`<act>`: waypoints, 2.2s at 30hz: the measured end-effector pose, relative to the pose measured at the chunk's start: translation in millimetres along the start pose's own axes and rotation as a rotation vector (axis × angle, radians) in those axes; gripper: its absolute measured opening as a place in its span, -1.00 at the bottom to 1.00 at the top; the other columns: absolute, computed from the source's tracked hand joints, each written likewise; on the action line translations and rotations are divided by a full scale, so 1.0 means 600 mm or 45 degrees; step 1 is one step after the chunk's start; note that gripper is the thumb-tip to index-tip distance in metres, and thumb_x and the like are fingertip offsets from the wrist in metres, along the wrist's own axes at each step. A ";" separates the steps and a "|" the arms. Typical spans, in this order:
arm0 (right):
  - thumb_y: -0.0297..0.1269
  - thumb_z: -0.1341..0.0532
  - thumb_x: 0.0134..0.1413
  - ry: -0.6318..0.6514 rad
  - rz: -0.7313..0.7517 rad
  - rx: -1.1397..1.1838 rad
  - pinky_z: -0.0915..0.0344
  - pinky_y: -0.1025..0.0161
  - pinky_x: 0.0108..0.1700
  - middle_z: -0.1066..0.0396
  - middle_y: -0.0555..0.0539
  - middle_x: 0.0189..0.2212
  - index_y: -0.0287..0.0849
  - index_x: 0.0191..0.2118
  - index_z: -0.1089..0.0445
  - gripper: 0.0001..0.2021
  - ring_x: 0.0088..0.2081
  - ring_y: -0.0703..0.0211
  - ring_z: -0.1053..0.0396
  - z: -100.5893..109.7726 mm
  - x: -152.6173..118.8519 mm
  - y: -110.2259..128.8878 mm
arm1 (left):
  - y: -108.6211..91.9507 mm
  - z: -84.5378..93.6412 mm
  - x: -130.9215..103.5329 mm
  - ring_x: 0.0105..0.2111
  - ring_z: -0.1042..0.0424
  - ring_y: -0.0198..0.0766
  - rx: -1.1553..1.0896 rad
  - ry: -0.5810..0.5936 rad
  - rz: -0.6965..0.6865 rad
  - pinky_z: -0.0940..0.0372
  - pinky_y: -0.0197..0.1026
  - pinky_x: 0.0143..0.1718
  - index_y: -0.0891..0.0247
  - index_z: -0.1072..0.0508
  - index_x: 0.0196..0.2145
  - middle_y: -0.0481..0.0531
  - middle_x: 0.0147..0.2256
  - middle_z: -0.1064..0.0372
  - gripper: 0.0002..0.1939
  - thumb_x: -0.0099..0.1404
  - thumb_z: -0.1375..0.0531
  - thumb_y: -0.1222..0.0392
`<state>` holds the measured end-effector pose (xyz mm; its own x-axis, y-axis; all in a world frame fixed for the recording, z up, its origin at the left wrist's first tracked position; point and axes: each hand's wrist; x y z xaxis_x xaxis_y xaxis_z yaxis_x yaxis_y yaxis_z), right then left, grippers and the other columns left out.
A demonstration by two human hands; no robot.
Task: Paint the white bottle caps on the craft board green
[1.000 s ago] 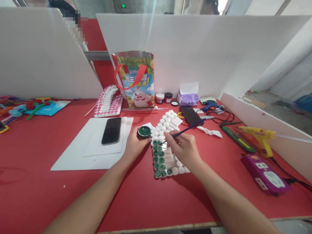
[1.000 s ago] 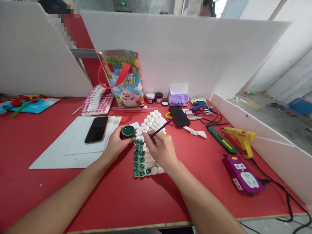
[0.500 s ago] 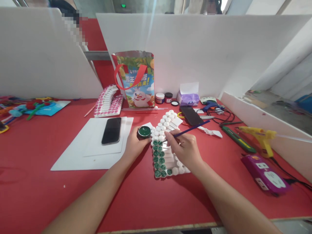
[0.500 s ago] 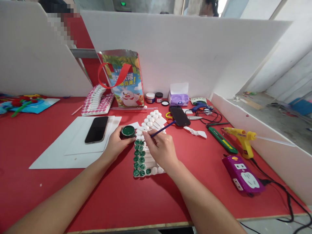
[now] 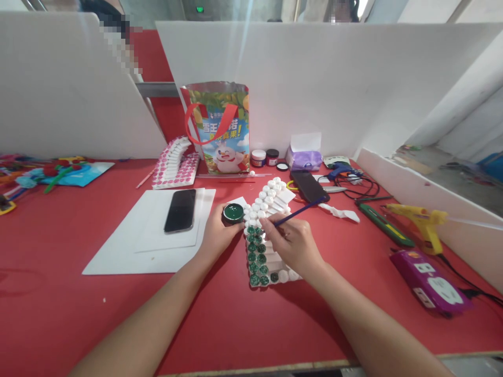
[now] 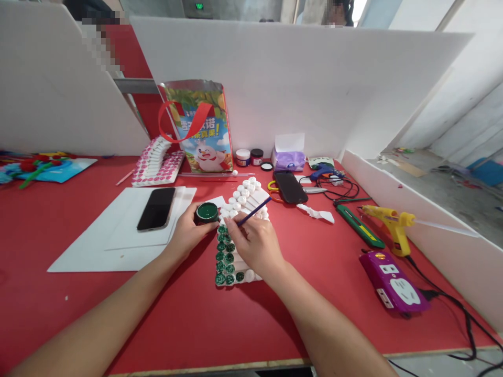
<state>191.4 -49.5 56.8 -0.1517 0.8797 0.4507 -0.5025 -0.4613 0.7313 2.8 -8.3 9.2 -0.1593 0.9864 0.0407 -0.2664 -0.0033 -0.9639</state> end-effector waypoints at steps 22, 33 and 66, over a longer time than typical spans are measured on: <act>-0.11 -0.12 0.37 0.242 -0.059 -0.155 -0.08 0.34 -0.46 -0.28 0.05 -0.62 -0.16 -0.37 -0.43 -0.68 -0.58 0.28 -0.17 -0.005 -0.006 -0.002 | -0.007 0.000 -0.002 -0.08 -0.51 0.01 0.000 -0.011 0.024 -0.33 0.03 0.03 0.23 -0.45 -0.13 0.09 -0.15 -0.54 -0.48 -0.10 -0.42 0.16; -0.10 -0.13 0.36 0.200 -0.073 -0.189 -0.02 0.34 -0.49 -0.26 0.05 -0.63 -0.16 -0.40 -0.42 -0.66 -0.60 0.31 -0.12 -0.004 -0.004 -0.002 | -0.007 0.002 -0.002 -0.07 -0.51 0.02 0.014 0.007 0.023 -0.33 0.04 0.04 0.23 -0.44 -0.11 0.11 -0.12 -0.54 -0.46 -0.08 -0.43 0.14; -0.12 -0.10 0.40 0.246 0.000 -0.190 -0.07 0.34 -0.47 -0.27 0.05 -0.61 -0.16 -0.37 -0.43 -0.66 -0.59 0.30 -0.14 -0.004 -0.006 -0.001 | -0.009 0.002 -0.004 -0.07 -0.52 0.03 0.021 0.004 0.019 -0.35 0.05 0.05 0.23 -0.44 -0.13 0.11 -0.14 -0.55 -0.50 -0.06 -0.43 0.17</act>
<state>190.2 -52.2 53.4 -0.3045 0.8920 0.3340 -0.6207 -0.4518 0.6408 3.5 -11.0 14.6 -0.1603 0.9867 0.0258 -0.2794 -0.0203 -0.9599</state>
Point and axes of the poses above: each hand's wrist, its own x-axis towards the middle knuckle, its own z-axis out of the back of the hand, y = z × x
